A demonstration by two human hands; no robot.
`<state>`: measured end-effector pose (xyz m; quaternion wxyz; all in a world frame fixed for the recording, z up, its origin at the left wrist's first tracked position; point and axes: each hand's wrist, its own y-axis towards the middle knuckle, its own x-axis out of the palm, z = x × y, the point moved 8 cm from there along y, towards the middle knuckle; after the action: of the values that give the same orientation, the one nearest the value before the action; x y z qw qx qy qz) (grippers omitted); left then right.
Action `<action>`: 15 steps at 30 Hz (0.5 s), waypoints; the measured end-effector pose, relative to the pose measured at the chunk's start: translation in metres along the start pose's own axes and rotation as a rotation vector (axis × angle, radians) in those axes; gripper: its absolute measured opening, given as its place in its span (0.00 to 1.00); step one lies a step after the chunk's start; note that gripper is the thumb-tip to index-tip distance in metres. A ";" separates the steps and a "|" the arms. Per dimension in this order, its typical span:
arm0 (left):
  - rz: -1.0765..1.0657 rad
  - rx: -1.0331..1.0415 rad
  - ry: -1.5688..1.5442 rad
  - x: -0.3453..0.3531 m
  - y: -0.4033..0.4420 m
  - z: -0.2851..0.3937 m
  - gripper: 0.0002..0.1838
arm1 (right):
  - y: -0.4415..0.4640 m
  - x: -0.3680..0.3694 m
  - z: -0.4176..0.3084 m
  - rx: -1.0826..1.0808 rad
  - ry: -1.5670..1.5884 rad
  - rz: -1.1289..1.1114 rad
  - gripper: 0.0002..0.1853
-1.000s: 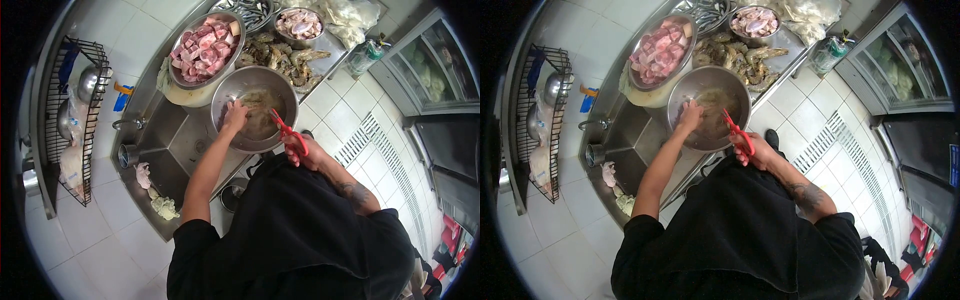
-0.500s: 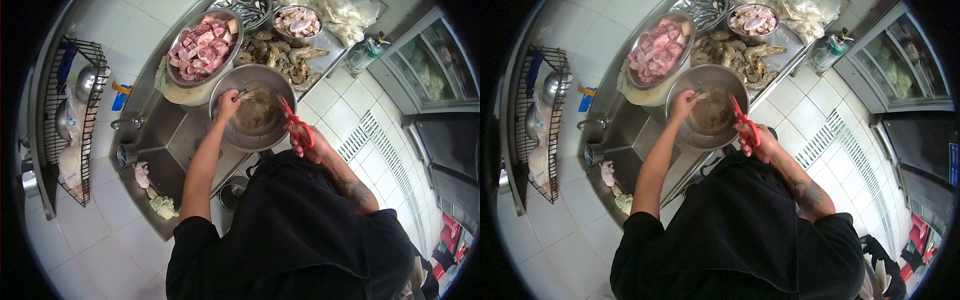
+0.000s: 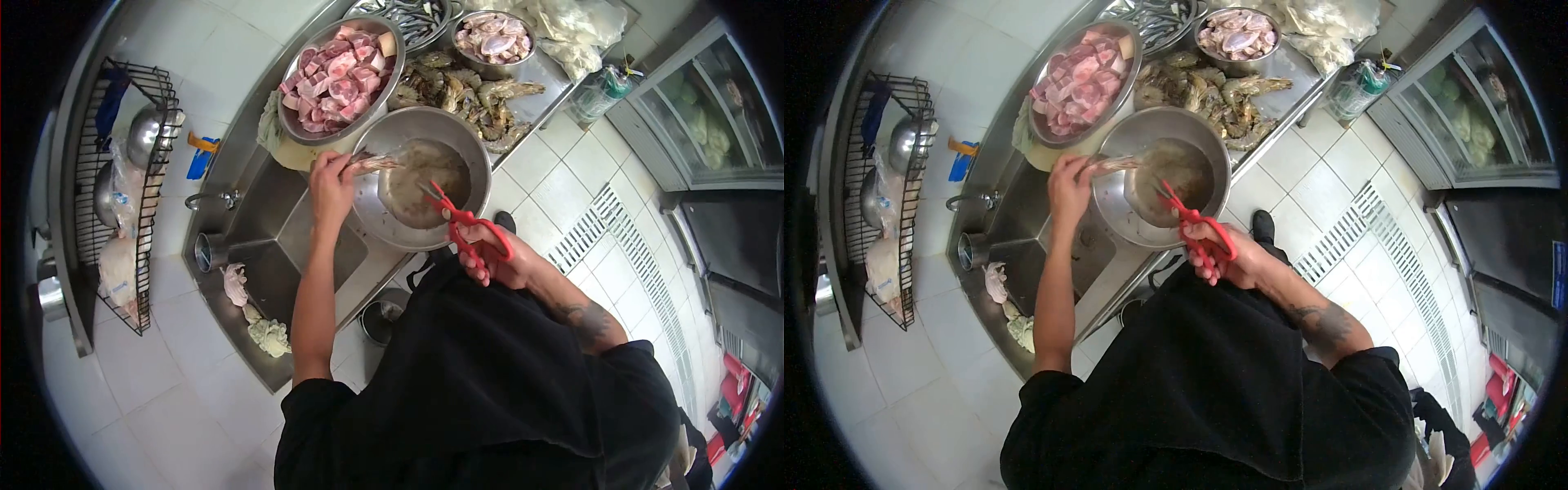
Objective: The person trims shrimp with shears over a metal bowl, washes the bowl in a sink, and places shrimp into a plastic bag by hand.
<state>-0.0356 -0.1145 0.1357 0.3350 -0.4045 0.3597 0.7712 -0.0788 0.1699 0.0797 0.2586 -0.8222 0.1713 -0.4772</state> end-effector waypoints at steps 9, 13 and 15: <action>0.060 -0.070 -0.104 -0.079 -0.015 0.045 0.13 | 0.019 0.028 0.007 0.122 -0.028 -0.173 0.25; 0.085 -0.067 -0.158 -0.095 -0.019 0.067 0.13 | 0.023 0.030 0.002 0.115 -0.025 -0.183 0.26; 0.046 -0.043 -0.180 -0.098 -0.020 0.074 0.12 | 0.022 0.034 -0.002 0.093 -0.025 -0.186 0.26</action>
<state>-0.0039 -0.0650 0.2457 0.3394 -0.3323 0.3206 0.8195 -0.0649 0.1331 0.0912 0.2535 -0.8275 0.0687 -0.4962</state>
